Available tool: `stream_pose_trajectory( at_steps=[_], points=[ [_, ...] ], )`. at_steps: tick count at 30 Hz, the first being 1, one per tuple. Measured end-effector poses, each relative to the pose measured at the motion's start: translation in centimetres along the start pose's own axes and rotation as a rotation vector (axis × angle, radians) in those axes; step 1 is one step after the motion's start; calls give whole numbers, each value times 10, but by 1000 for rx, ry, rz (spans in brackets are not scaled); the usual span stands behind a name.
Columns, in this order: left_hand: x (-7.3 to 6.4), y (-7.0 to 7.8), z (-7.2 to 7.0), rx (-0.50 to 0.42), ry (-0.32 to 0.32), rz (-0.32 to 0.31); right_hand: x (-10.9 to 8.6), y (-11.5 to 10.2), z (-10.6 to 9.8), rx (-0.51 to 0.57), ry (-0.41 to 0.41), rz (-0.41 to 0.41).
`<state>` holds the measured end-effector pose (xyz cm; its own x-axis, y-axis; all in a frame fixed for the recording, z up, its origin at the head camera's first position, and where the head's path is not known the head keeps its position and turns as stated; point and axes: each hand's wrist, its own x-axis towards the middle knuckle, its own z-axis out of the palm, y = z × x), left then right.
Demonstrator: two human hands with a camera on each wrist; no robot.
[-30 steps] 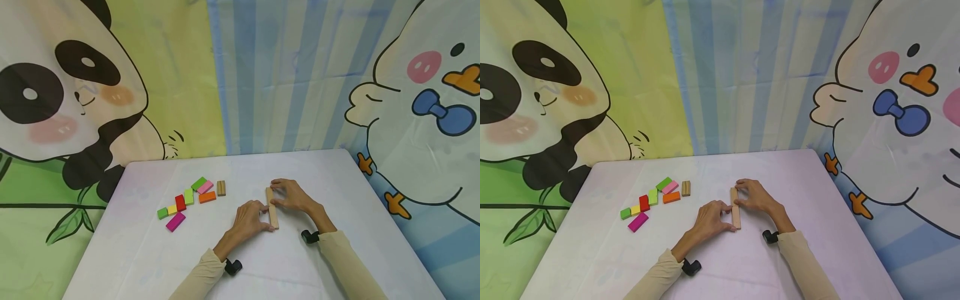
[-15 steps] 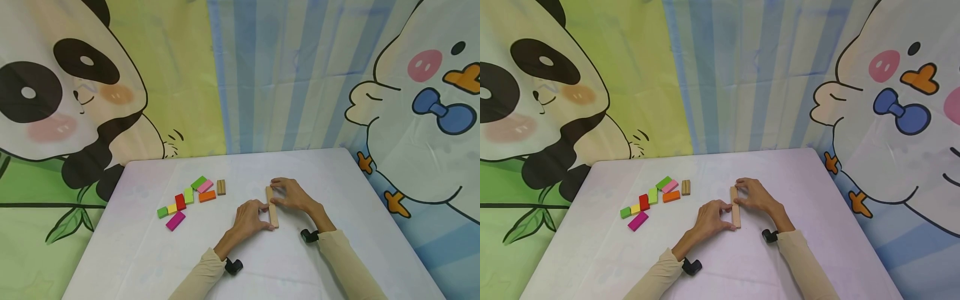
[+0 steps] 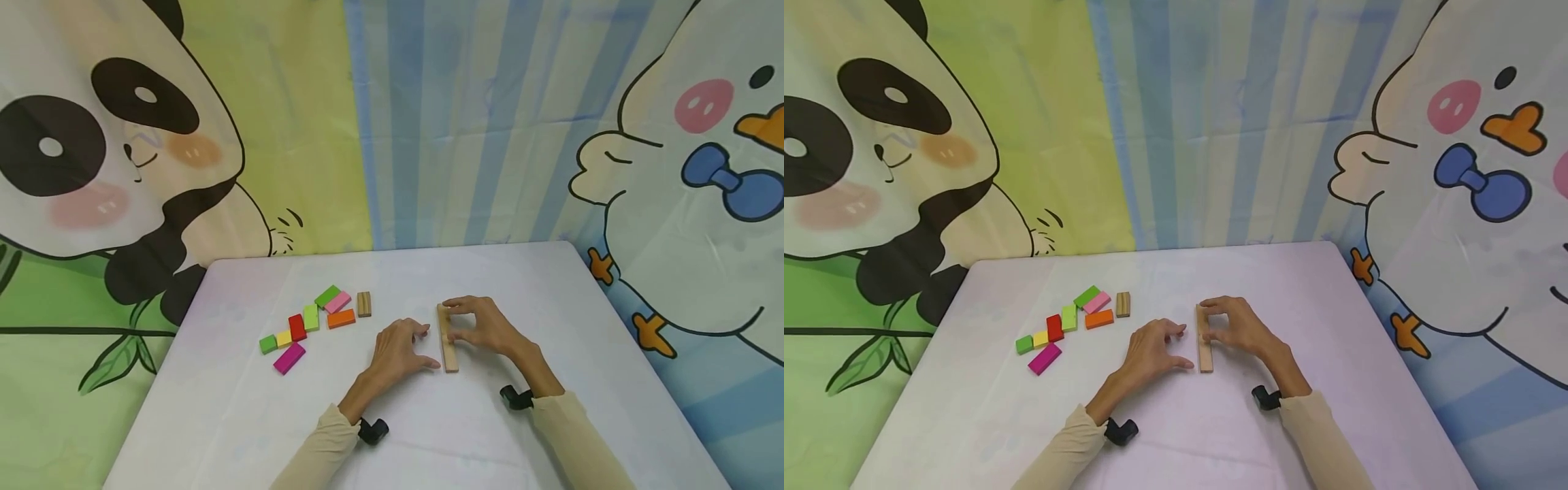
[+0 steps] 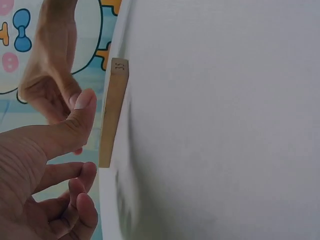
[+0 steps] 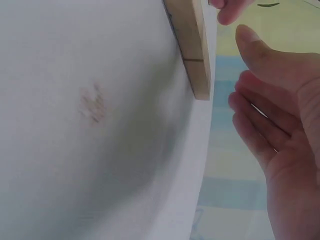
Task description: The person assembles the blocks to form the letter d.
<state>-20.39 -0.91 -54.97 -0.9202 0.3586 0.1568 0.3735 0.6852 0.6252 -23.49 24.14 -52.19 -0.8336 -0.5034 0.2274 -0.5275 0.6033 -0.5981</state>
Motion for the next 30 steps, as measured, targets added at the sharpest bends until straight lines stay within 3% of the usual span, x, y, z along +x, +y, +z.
stream_pose_trajectory(
  at_steps=[5, 16, 23, 30],
  points=[
    [-3, -11, -21, -3, 47, -9, -9, -4, 7, -30, -32, -29],
    [-15, -40, -65, -28, 204, -111, -18, -4, 18, -49, -20, -73],
    [-11, -58, -79, -21, 280, -126, -18, -6, 16, -31, -28, 29],
    [-2, -77, -88, 82, 270, -102, -8, -11, 15, 9, -67, 128]
  ],
)
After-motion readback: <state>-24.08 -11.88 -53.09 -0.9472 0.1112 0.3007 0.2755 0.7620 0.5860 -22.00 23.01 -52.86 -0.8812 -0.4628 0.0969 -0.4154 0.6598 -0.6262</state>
